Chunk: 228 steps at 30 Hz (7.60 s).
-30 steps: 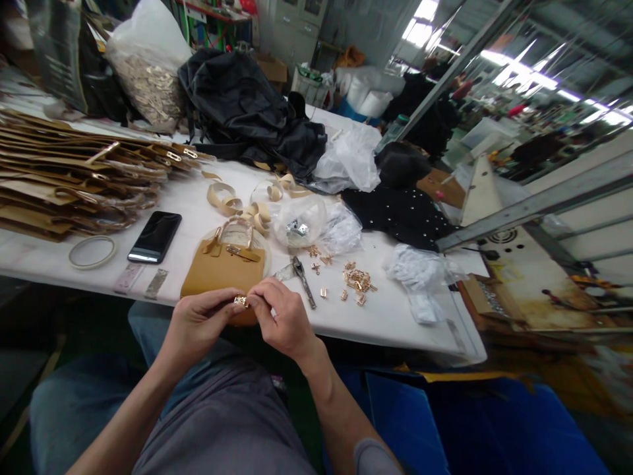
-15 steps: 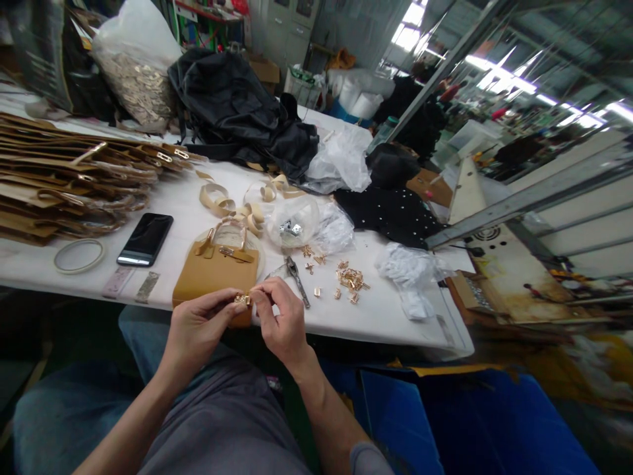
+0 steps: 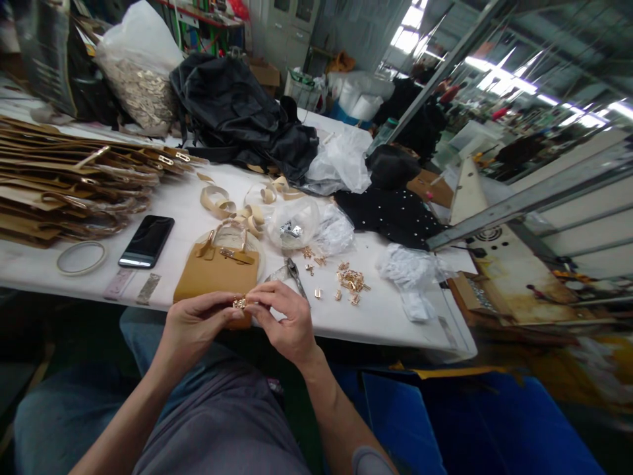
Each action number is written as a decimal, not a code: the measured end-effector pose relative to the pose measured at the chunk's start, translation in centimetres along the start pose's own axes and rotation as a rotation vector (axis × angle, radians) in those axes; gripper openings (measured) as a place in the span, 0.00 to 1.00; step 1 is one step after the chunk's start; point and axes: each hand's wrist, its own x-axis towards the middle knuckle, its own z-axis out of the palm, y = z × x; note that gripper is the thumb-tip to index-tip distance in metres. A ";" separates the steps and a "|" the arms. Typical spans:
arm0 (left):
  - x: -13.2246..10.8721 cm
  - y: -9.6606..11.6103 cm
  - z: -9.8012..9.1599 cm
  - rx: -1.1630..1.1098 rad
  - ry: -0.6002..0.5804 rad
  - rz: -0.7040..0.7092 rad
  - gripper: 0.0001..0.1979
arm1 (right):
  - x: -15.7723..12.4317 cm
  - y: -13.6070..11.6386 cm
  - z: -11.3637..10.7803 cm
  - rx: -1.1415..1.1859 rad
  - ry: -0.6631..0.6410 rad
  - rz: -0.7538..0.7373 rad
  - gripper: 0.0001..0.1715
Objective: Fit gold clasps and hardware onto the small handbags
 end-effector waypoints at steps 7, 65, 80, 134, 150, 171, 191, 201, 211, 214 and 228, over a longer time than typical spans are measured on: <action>0.1 0.0 0.3 0.018 -0.028 0.038 0.09 | -0.1 -0.5 0.3 -0.011 -0.034 0.032 0.09; 0.3 -0.2 -0.7 0.247 0.032 0.137 0.12 | 0.9 1.0 2.7 0.005 -0.084 0.131 0.06; 0.6 -1.4 -0.6 0.240 0.033 0.145 0.13 | 0.9 1.8 2.9 -0.020 -0.105 0.112 0.07; 0.1 -2.9 -0.8 -0.080 0.088 -0.010 0.11 | 0.0 3.1 5.1 0.467 0.072 0.512 0.14; 0.8 -1.0 -2.3 0.234 0.048 0.363 0.09 | 0.5 2.0 4.4 0.270 0.023 0.398 0.15; -0.5 -1.2 -2.4 0.260 0.141 0.314 0.10 | 1.0 0.9 5.3 0.121 0.014 0.244 0.05; 3.2 -3.5 -5.6 0.405 0.255 0.170 0.21 | 1.9 5.1 8.0 -0.241 -0.116 0.175 0.11; 9.3 -6.8 -7.6 0.973 0.196 0.219 0.39 | 3.4 6.3 9.9 -0.518 -0.181 0.144 0.10; 12.6 -4.2 -10.2 1.201 -0.083 0.191 0.35 | 3.0 7.6 9.5 -0.190 0.211 0.233 0.24; 14.8 -3.5 -11.2 1.177 -0.177 0.133 0.29 | 3.1 8.3 9.1 -0.126 0.252 0.281 0.36; 15.9 -0.8 -11.9 0.716 -0.243 -0.045 0.29 | 1.6 9.3 10.0 -0.051 0.357 0.272 0.15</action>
